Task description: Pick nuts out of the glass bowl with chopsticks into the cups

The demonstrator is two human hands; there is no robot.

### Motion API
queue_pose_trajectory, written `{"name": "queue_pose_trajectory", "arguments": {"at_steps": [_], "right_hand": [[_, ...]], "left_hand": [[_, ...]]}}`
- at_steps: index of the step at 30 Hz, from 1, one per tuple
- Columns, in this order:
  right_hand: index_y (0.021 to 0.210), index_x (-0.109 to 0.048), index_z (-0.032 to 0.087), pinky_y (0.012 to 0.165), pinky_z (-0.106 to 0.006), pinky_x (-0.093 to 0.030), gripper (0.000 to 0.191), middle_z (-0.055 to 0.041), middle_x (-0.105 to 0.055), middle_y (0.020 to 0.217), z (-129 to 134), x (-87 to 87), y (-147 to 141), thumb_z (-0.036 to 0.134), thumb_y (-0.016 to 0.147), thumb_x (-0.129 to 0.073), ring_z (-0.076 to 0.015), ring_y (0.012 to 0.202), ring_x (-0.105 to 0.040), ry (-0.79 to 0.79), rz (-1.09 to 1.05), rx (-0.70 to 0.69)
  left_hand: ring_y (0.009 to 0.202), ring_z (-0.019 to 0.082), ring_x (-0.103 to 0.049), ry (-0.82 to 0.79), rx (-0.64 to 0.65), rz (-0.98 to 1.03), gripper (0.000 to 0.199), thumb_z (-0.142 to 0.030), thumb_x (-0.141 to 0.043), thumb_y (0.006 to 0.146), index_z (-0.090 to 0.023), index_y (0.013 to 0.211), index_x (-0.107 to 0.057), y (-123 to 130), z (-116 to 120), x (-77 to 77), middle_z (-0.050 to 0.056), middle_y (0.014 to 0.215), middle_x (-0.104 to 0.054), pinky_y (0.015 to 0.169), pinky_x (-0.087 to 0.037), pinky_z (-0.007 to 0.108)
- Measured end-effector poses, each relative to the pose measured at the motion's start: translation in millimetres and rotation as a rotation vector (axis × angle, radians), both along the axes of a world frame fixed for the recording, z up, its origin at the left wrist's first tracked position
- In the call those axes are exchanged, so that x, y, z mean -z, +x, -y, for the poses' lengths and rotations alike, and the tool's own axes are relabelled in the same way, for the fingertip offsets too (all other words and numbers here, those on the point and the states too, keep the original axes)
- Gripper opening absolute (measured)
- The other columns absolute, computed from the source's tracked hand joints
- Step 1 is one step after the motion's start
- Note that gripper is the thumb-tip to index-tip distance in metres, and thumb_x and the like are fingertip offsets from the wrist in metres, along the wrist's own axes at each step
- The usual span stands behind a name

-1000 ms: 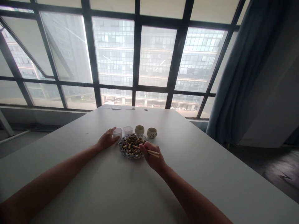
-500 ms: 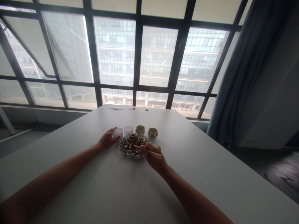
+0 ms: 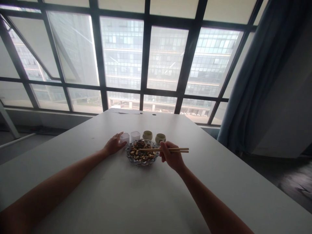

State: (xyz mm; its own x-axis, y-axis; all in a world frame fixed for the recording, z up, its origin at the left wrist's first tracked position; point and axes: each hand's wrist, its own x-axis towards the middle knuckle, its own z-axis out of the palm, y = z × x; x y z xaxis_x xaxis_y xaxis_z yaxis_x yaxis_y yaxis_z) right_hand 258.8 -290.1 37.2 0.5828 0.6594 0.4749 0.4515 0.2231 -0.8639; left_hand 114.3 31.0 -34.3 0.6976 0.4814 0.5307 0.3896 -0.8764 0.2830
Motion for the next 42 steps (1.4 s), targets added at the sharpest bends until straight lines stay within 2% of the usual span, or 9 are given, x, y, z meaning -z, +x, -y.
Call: {"name": "queue_pose_trajectory", "arguments": {"at_steps": [6,13,27,29,31,34,37,39,42], "right_hand": [[0.066,-0.058,0.017,0.029,-0.021,-0.035,0.055,0.0003,-0.057,0.047,-7,6.8,17,0.071,0.073,-0.069,-0.0090,0.032,-0.046,0.111,-0.252,0.056],[0.067,-0.060,0.016,0.030,-0.019,-0.035,0.055,0.0008,-0.058,0.047,-8,10.0,22,0.068,0.066,-0.078,-0.0080,0.034,-0.046,0.156,-0.400,0.014],[0.067,-0.060,0.017,0.030,-0.020,-0.035,0.056,0.0004,-0.058,0.047,-9,9.8,17,0.071,0.068,-0.074,-0.0088,0.032,-0.046,0.176,-0.343,0.092],[0.067,-0.059,0.017,0.031,-0.021,-0.035,0.055,-0.0002,-0.059,0.048,-5,8.8,14,0.071,0.074,-0.068,-0.0098,0.032,-0.047,0.161,-0.236,0.136],[0.067,-0.057,0.019,0.034,-0.022,-0.037,0.051,-0.0001,-0.059,0.049,0,7.8,10,0.066,0.084,-0.061,-0.0104,0.034,-0.048,0.136,0.014,0.175],[0.064,-0.053,0.020,0.041,-0.021,-0.037,0.044,0.0008,-0.057,0.052,8,5.3,0,0.048,0.098,-0.052,-0.0091,0.040,-0.049,0.076,0.616,0.144],[0.068,-0.052,0.018,0.045,-0.023,-0.032,0.039,0.0006,-0.056,0.056,10,1.9,-12,0.033,0.103,-0.045,-0.0084,0.044,-0.045,0.050,1.161,0.054],[0.071,-0.053,0.018,0.047,-0.024,-0.031,0.037,0.0009,-0.056,0.058,7,-0.1,-20,0.030,0.105,-0.043,-0.0086,0.045,-0.043,0.069,1.356,0.023],[0.073,-0.053,0.017,0.048,-0.024,-0.031,0.036,0.0014,-0.055,0.059,4,-2.1,-27,0.029,0.105,-0.043,-0.0086,0.047,-0.043,0.098,1.431,0.004]], "left_hand": [[0.118,0.031,-0.059,-0.009,-0.001,-0.017,0.069,-0.044,-0.058,0.085,-0.012,0.144,-0.041,-1,-2,0.6,0.018,0.134,-0.058,0.103,-0.046,0.042],[0.116,0.031,-0.060,-0.001,-0.008,-0.012,0.068,-0.044,-0.059,0.085,-0.011,0.143,-0.043,0,0,-0.5,0.018,0.129,-0.060,0.100,-0.047,0.041],[0.115,0.032,-0.061,0.012,-0.004,-0.007,0.068,-0.043,-0.059,0.085,-0.010,0.142,-0.043,0,1,-0.9,0.019,0.130,-0.060,0.100,-0.048,0.043],[0.114,0.031,-0.062,0.016,-0.002,0.002,0.068,-0.043,-0.060,0.084,-0.011,0.142,-0.044,0,1,-0.4,0.018,0.129,-0.061,0.099,-0.049,0.043],[0.114,0.031,-0.061,0.015,-0.005,0.008,0.068,-0.044,-0.060,0.084,-0.012,0.142,-0.044,1,1,-0.2,0.018,0.129,-0.061,0.099,-0.049,0.043],[0.116,0.032,-0.061,0.009,-0.005,0.003,0.068,-0.044,-0.060,0.084,-0.011,0.142,-0.044,0,1,-0.5,0.018,0.130,-0.060,0.099,-0.049,0.043],[0.115,0.031,-0.061,0.009,-0.009,-0.005,0.068,-0.043,-0.060,0.084,-0.011,0.142,-0.044,0,2,-1.4,0.018,0.131,-0.060,0.099,-0.049,0.041],[0.115,0.031,-0.061,0.007,-0.014,-0.007,0.068,-0.043,-0.060,0.084,-0.010,0.142,-0.044,0,2,-2.0,0.018,0.130,-0.060,0.099,-0.049,0.042],[0.116,0.032,-0.060,-0.005,-0.012,-0.006,0.068,-0.043,-0.059,0.085,-0.009,0.142,-0.043,0,2,-2.9,0.019,0.131,-0.060,0.100,-0.048,0.043]]}}
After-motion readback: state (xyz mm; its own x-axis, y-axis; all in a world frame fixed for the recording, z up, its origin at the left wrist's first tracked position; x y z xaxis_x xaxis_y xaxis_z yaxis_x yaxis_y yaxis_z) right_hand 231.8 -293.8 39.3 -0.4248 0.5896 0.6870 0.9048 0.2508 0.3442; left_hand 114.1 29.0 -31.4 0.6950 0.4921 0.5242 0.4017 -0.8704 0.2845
